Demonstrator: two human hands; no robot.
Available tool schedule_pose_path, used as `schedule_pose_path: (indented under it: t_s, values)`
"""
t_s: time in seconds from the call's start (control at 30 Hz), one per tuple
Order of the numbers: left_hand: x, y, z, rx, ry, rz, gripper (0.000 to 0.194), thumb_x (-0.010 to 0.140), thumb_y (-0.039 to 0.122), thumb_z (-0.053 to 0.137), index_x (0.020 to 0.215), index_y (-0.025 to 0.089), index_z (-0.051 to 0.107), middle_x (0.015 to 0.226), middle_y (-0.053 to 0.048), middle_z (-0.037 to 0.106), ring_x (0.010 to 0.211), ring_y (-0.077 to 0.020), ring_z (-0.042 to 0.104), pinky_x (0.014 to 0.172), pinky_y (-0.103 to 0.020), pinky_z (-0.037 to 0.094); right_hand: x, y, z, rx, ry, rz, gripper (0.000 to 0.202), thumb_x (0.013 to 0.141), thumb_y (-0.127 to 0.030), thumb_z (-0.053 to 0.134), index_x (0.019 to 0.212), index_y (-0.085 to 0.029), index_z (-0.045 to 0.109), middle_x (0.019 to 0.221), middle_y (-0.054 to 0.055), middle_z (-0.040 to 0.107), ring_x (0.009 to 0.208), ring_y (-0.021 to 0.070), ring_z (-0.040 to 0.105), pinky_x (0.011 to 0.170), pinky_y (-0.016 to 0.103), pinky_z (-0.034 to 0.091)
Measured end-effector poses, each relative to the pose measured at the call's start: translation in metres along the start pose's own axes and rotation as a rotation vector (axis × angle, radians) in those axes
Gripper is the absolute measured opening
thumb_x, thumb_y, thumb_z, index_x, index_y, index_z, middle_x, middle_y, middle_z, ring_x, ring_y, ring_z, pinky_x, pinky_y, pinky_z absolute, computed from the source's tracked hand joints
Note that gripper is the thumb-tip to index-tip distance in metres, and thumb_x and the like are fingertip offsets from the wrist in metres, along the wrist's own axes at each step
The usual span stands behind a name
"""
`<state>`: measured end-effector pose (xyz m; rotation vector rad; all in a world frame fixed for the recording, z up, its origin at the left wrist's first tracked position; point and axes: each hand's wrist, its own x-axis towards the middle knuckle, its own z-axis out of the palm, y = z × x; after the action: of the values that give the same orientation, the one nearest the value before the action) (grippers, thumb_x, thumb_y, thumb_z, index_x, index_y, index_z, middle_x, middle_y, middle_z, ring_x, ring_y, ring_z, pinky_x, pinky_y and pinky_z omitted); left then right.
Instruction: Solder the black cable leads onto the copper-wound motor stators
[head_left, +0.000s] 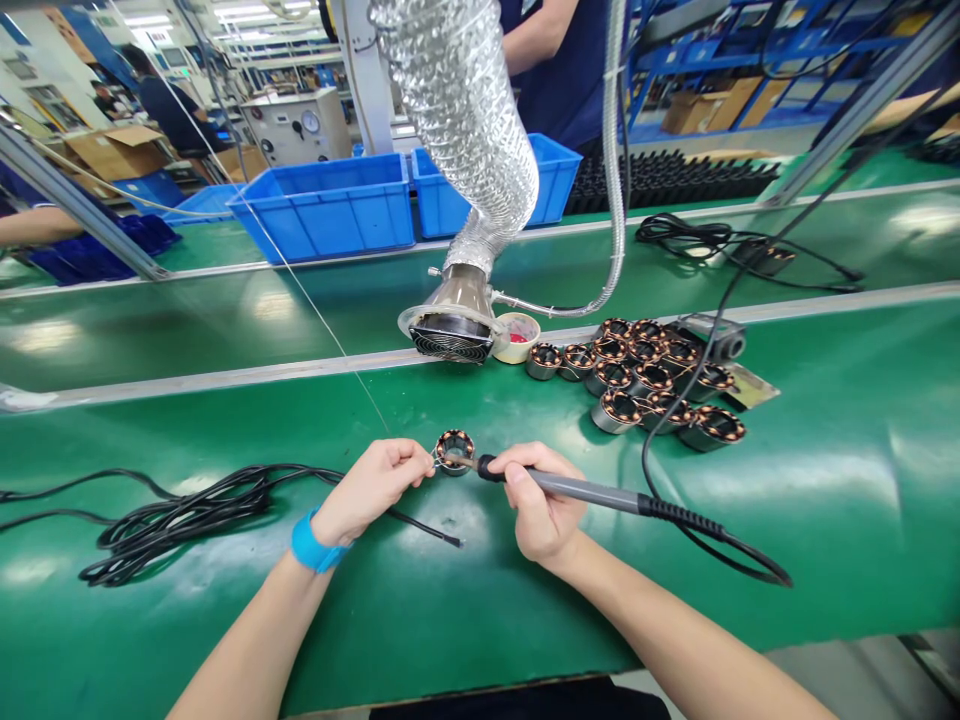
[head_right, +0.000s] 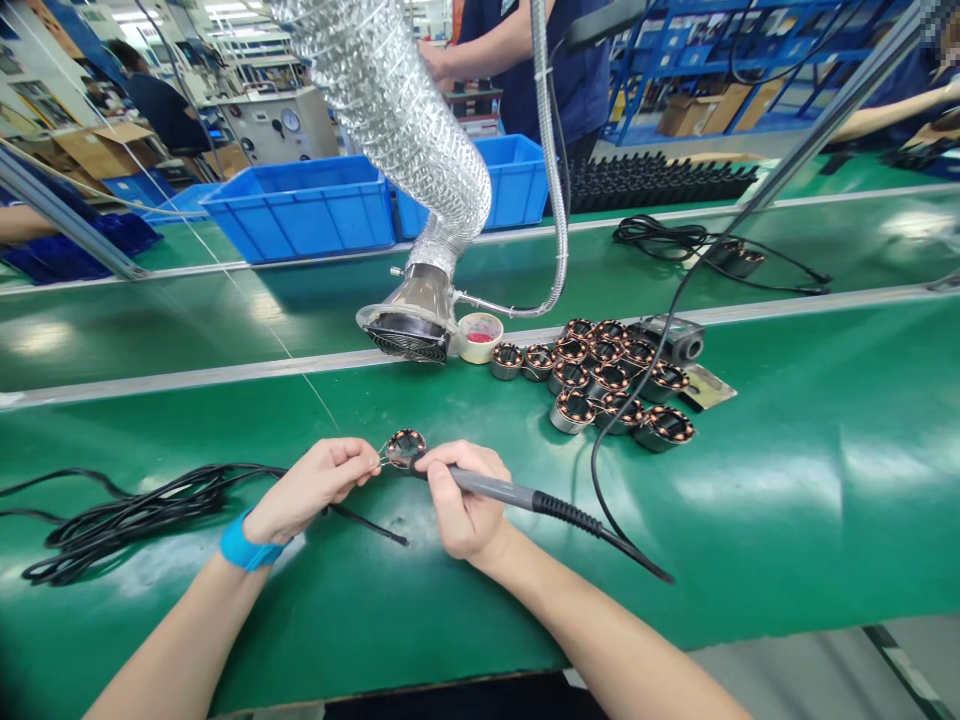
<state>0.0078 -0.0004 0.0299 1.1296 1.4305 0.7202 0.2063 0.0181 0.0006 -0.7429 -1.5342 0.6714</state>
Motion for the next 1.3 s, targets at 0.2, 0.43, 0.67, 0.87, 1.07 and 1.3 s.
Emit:
schedule_pose_path:
  t_s: [0.2, 0.43, 0.67, 0.87, 1.07, 1.3]
  values:
    - [-0.001, 0.001, 0.0, 0.001, -0.002, -0.002, 0.031, 0.082, 0.043, 0.061, 0.074, 0.014, 0.062, 0.062, 0.003, 0.049, 0.048, -0.0065, 0.026, 0.045, -0.023, 0.014, 0.001, -0.001, 0.001, -0.004, -0.009, 0.005, 0.021, 0.091, -0.023, 0.05, 0.08, -0.021, 0.067, 0.07, 0.003, 0.07, 0.063, 0.0171, 0.068, 0.052, 0.028, 0.05]
    - [0.0, 0.001, 0.0, -0.011, -0.005, -0.002, 0.032, 0.082, 0.045, 0.061, 0.074, 0.014, 0.062, 0.061, 0.003, 0.048, 0.048, -0.0064, 0.026, 0.045, -0.023, 0.014, 0.001, 0.001, 0.001, 0.015, 0.006, -0.022, 0.019, 0.091, -0.019, 0.051, 0.081, -0.021, 0.067, 0.072, 0.002, 0.07, 0.062, 0.0161, 0.067, 0.056, 0.029, 0.051]
    - [0.0, 0.001, 0.0, -0.009, -0.003, -0.004, 0.032, 0.081, 0.045, 0.061, 0.074, 0.014, 0.062, 0.061, 0.003, 0.048, 0.048, -0.0064, 0.026, 0.045, -0.024, 0.014, 0.003, 0.0, 0.001, 0.002, 0.01, -0.023, 0.02, 0.091, -0.021, 0.05, 0.08, -0.021, 0.067, 0.071, 0.002, 0.07, 0.063, 0.0168, 0.068, 0.054, 0.029, 0.052]
    - [0.0, 0.0, 0.0, -0.002, -0.004, 0.007, 0.033, 0.082, 0.047, 0.061, 0.074, 0.014, 0.062, 0.062, 0.003, 0.048, 0.049, -0.0067, 0.027, 0.045, -0.023, 0.015, 0.004, -0.002, 0.001, 0.006, 0.017, -0.035, 0.02, 0.09, -0.02, 0.05, 0.08, -0.021, 0.067, 0.072, 0.002, 0.071, 0.064, 0.0167, 0.068, 0.056, 0.029, 0.052]
    - [-0.001, -0.002, -0.002, -0.022, -0.011, -0.014, 0.035, 0.082, 0.05, 0.062, 0.076, 0.015, 0.06, 0.062, 0.005, 0.044, 0.048, -0.0063, 0.025, 0.045, -0.023, 0.014, 0.003, -0.001, 0.002, 0.011, 0.015, -0.015, 0.02, 0.091, -0.022, 0.05, 0.08, -0.021, 0.067, 0.071, 0.003, 0.07, 0.064, 0.0174, 0.068, 0.058, 0.031, 0.053]
    - [-0.003, -0.006, -0.011, -0.078, -0.035, -0.034, 0.034, 0.075, 0.047, 0.074, 0.081, 0.016, 0.06, 0.062, 0.007, 0.037, 0.049, -0.0059, 0.025, 0.045, -0.021, 0.017, 0.008, -0.015, -0.001, -0.092, 0.056, -0.056, 0.022, 0.088, -0.022, 0.05, 0.074, -0.022, 0.068, 0.066, 0.001, 0.07, 0.06, 0.0155, 0.066, 0.062, 0.029, 0.052]
